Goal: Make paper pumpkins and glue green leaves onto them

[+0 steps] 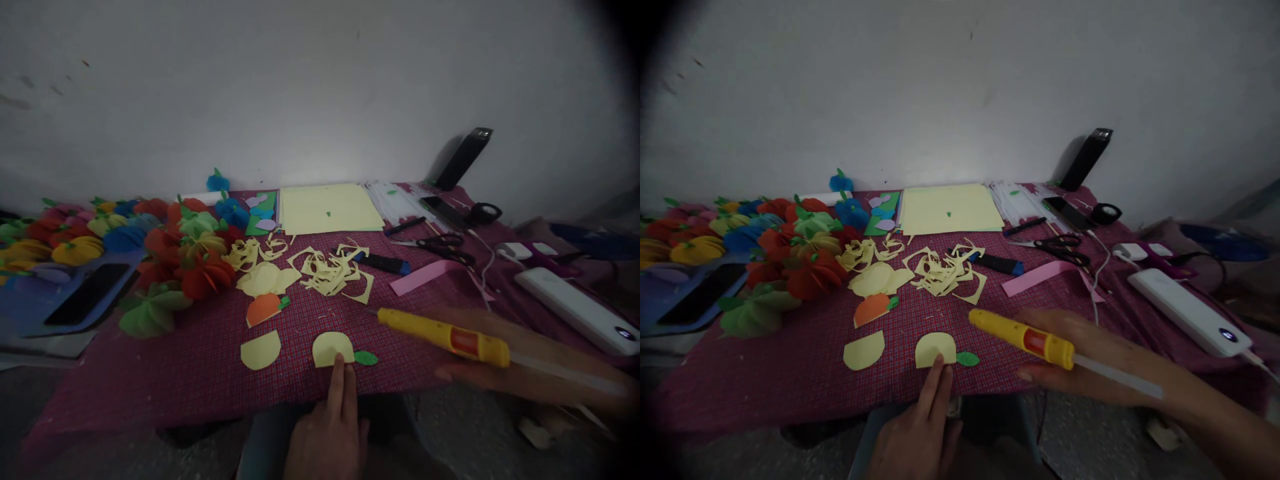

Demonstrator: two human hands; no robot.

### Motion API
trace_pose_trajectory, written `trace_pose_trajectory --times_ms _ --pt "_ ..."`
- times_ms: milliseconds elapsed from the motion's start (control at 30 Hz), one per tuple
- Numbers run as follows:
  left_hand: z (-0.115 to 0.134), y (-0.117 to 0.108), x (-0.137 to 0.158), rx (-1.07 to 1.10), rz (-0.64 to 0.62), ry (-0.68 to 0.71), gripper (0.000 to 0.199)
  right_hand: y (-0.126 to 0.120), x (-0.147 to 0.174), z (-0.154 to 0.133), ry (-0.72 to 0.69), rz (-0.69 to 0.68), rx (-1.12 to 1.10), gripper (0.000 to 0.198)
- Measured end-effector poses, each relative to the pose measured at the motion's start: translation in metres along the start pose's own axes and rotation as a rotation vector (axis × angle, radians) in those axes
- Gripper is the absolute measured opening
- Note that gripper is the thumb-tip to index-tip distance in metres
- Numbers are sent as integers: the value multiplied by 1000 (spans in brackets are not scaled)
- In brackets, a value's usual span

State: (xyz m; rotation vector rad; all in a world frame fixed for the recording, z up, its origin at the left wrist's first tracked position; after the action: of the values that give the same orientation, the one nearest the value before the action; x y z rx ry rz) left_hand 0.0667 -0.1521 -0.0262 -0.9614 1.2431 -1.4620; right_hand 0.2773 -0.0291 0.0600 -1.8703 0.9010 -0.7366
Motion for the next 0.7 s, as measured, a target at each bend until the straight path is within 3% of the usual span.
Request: trace_pose_trajectory --times_ms 100,200,267,333,467,700 --pt "-9 -4 8 25 83 76 46 2 -7 11 -86 0 103 35" --pt "-41 -17 14 109 235 125 34 11 -17 31 -66 61 218 36" --pt "-74 -30 13 145 313 -21 32 19 -20 46 -23 82 274 42" --pt "-105 -41 9 127 304 -158 33 27 -22 60 -6 96 307 48" --pt "-143 -49 -3 119 102 -266 47 35 -24 82 29 49 300 57" --pt "-151 -56 -18 206 -95 -315 42 38 -21 116 -29 -52 243 79"
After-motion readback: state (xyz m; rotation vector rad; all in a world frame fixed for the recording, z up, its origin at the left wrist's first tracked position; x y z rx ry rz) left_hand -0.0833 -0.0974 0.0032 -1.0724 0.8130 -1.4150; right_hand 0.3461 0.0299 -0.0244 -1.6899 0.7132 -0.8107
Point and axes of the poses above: each hand's wrist, its own x-axis away from the middle knuckle, its own y-axis out of the palm, z = x × y, the point moved 2 cm from there along -x, towards the middle knuckle, and after that the axes turned 7 degrees about x, right-handed, at the moved point
